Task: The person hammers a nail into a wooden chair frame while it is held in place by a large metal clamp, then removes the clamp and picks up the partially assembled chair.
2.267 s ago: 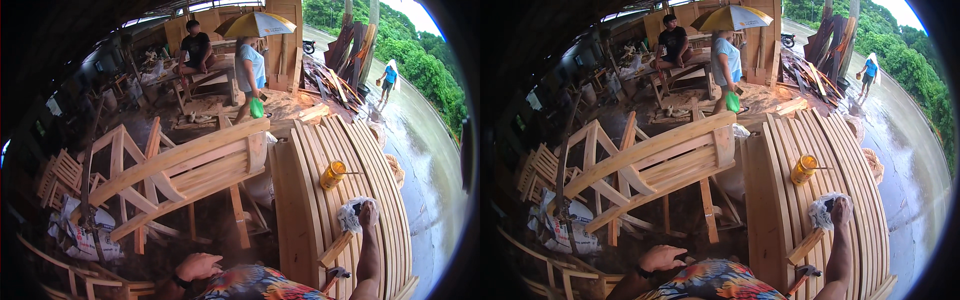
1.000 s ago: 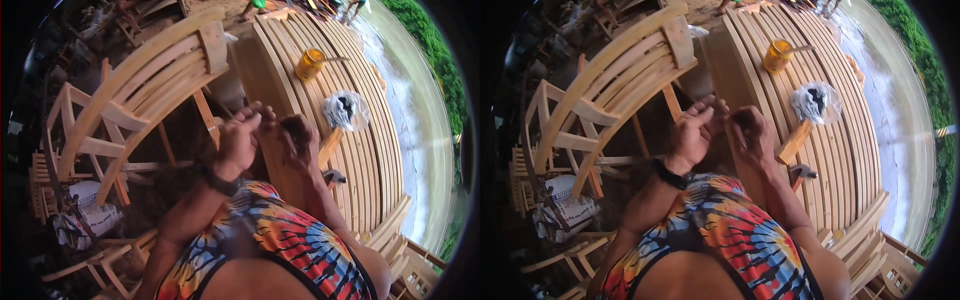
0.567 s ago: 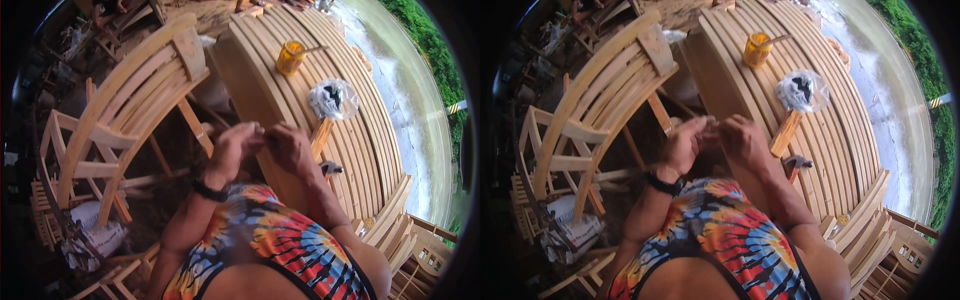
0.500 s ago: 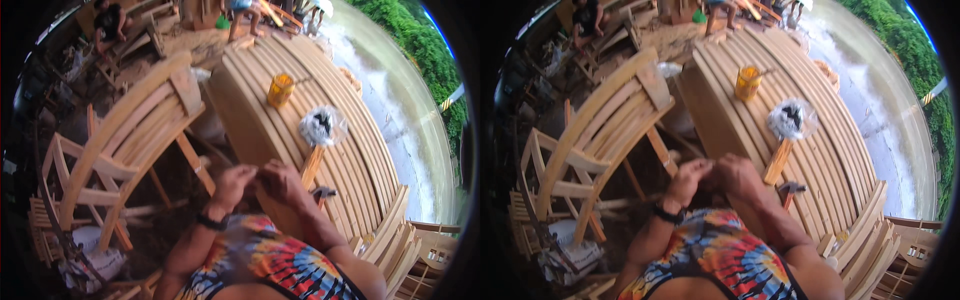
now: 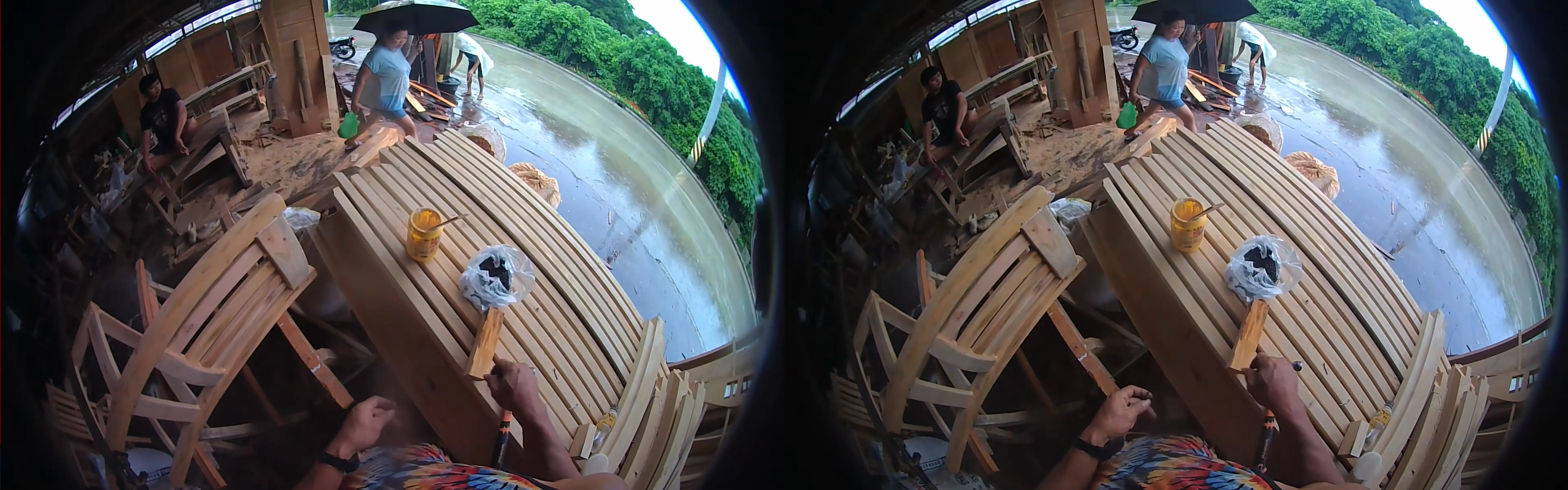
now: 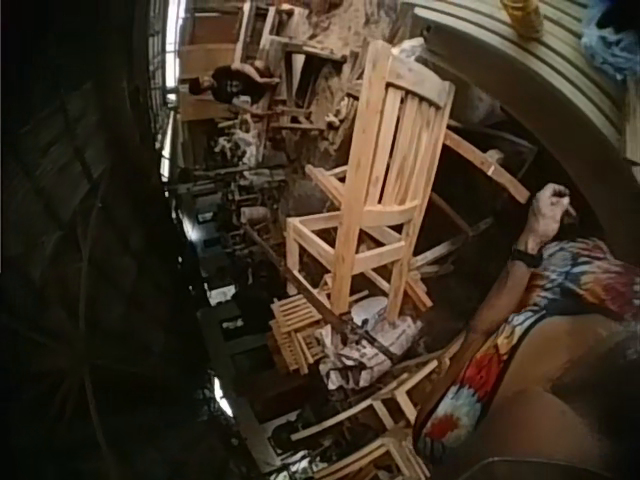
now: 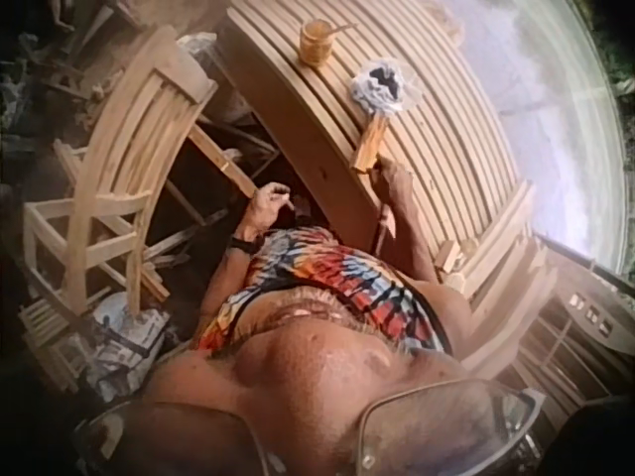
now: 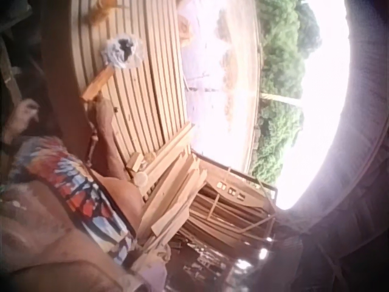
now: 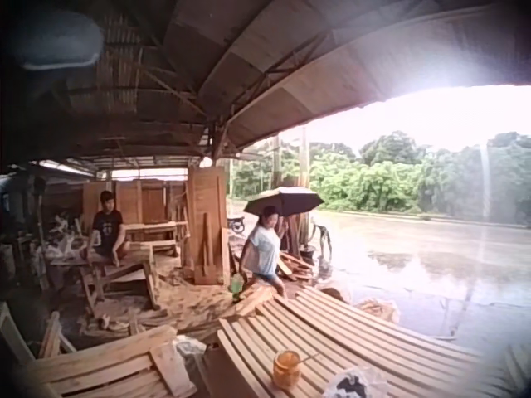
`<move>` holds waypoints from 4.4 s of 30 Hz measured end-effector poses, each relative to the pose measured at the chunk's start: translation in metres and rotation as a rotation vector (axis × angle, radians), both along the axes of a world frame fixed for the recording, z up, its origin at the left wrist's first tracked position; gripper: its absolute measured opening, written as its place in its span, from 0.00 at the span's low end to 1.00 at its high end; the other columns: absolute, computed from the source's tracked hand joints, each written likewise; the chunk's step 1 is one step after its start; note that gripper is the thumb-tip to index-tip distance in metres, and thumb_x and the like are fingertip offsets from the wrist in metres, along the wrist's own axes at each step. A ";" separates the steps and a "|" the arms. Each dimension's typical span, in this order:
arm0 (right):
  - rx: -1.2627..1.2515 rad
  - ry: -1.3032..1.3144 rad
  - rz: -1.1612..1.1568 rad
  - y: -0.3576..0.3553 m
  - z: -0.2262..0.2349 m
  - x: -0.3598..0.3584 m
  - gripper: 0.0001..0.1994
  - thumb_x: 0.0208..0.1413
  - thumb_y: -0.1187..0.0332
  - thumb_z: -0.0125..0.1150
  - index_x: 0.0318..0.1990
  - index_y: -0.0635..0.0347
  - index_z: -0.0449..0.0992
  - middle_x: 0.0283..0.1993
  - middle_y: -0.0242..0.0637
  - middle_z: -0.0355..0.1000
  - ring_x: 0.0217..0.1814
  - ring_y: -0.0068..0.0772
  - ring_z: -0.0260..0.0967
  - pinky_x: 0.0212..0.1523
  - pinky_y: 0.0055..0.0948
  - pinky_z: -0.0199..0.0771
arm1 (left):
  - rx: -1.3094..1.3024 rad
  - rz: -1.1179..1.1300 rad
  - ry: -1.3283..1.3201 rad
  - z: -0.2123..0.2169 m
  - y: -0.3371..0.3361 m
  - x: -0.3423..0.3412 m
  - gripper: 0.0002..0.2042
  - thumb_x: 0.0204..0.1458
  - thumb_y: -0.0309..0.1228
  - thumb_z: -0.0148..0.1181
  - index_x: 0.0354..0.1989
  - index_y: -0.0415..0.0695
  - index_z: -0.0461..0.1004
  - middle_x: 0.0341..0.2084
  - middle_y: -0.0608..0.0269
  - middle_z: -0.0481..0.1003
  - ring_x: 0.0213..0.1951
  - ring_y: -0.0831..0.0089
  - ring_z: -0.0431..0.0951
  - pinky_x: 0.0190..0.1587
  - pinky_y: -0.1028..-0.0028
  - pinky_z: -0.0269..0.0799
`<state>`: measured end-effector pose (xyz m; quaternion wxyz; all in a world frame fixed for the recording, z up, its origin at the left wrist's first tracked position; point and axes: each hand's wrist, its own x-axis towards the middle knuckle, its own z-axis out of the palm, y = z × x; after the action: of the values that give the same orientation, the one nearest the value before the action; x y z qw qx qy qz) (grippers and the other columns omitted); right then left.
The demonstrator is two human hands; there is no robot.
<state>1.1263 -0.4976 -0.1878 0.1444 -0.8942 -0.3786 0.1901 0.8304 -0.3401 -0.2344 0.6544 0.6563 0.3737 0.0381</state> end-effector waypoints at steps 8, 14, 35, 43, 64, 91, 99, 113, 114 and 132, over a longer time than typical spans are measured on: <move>-0.315 0.114 -0.139 -0.052 -0.067 0.008 0.35 0.52 0.54 0.68 0.62 0.68 0.65 0.51 0.62 0.75 0.55 0.63 0.75 0.55 0.51 0.77 | -0.211 0.171 0.104 -0.033 -0.022 -0.084 0.19 0.63 0.27 0.58 0.62 0.34 0.71 0.33 0.59 0.85 0.39 0.78 0.82 0.48 0.75 0.75; -0.012 -0.599 0.018 -0.139 -0.211 0.035 0.35 0.50 0.68 0.60 0.67 0.71 0.62 0.61 0.66 0.68 0.63 0.63 0.68 0.66 0.48 0.68 | 0.000 0.190 -0.042 -0.042 -0.030 -0.110 0.17 0.65 0.34 0.59 0.55 0.35 0.77 0.35 0.54 0.85 0.42 0.68 0.85 0.50 0.70 0.77; 0.426 -0.001 0.227 -0.018 -0.029 -0.046 0.25 0.65 0.62 0.59 0.64 0.70 0.67 0.51 0.45 0.75 0.44 0.36 0.74 0.43 0.34 0.77 | 0.682 0.816 -0.479 0.215 -0.149 -0.712 0.05 0.61 0.31 0.63 0.42 0.44 0.79 0.37 0.64 0.82 0.38 0.80 0.80 0.41 0.78 0.73; 0.706 0.670 0.558 0.170 0.240 -0.336 0.25 0.61 0.70 0.59 0.65 0.68 0.65 0.36 0.30 0.67 0.27 0.21 0.60 0.26 0.22 0.67 | 0.970 0.859 -0.081 0.189 0.002 -0.788 0.08 0.62 0.31 0.63 0.42 0.39 0.81 0.36 0.68 0.80 0.40 0.82 0.77 0.46 0.76 0.73; 0.315 0.943 0.724 0.179 0.213 -0.703 0.26 0.46 0.72 0.62 0.55 0.73 0.68 0.26 0.35 0.69 0.17 0.22 0.65 0.17 0.20 0.66 | 0.732 0.258 -0.204 0.177 0.136 -0.826 0.06 0.57 0.27 0.68 0.41 0.40 0.85 0.37 0.64 0.82 0.37 0.79 0.79 0.41 0.76 0.75; 0.291 0.271 0.122 0.082 0.243 -0.997 0.35 0.52 0.81 0.61 0.71 0.63 0.63 0.43 0.33 0.76 0.31 0.15 0.65 0.32 0.21 0.65 | 0.602 -0.453 -0.727 0.145 0.232 -0.818 0.08 0.54 0.26 0.68 0.35 0.32 0.83 0.29 0.53 0.82 0.31 0.68 0.83 0.35 0.69 0.77; 0.295 0.143 0.157 0.074 0.242 -0.991 0.37 0.52 0.79 0.61 0.72 0.63 0.62 0.30 0.39 0.74 0.23 0.23 0.69 0.30 0.25 0.67 | 0.591 -0.487 -0.660 0.156 0.230 -0.815 0.06 0.53 0.23 0.69 0.36 0.34 0.84 0.30 0.56 0.83 0.32 0.72 0.82 0.35 0.73 0.78; 0.191 0.195 0.314 0.088 0.250 -0.970 0.38 0.53 0.78 0.60 0.73 0.70 0.57 0.33 0.51 0.79 0.23 0.44 0.79 0.30 0.30 0.71 | 0.688 -0.432 -0.708 0.149 0.228 -0.818 0.04 0.52 0.20 0.70 0.35 0.35 0.84 0.24 0.62 0.78 0.26 0.75 0.75 0.28 0.72 0.68; 0.249 0.162 0.373 0.088 0.245 -0.967 0.37 0.53 0.79 0.56 0.74 0.68 0.57 0.26 0.41 0.74 0.20 0.32 0.73 0.26 0.29 0.70 | 0.688 -0.429 -0.705 0.148 0.228 -0.818 0.04 0.52 0.20 0.70 0.35 0.35 0.84 0.24 0.62 0.78 0.26 0.75 0.75 0.28 0.72 0.68; 0.333 0.011 0.636 0.101 0.233 -0.955 0.37 0.51 0.80 0.57 0.73 0.69 0.59 0.37 0.55 0.81 0.25 0.43 0.78 0.33 0.36 0.77 | 0.715 -0.439 -0.678 0.143 0.228 -0.820 0.05 0.53 0.22 0.70 0.37 0.36 0.84 0.31 0.59 0.81 0.33 0.71 0.81 0.33 0.72 0.76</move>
<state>0.1713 -0.3970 0.0454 0.2237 -0.6948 -0.6631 0.1660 0.0103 -0.1118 -0.0912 0.4666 0.8517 -0.0410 0.2350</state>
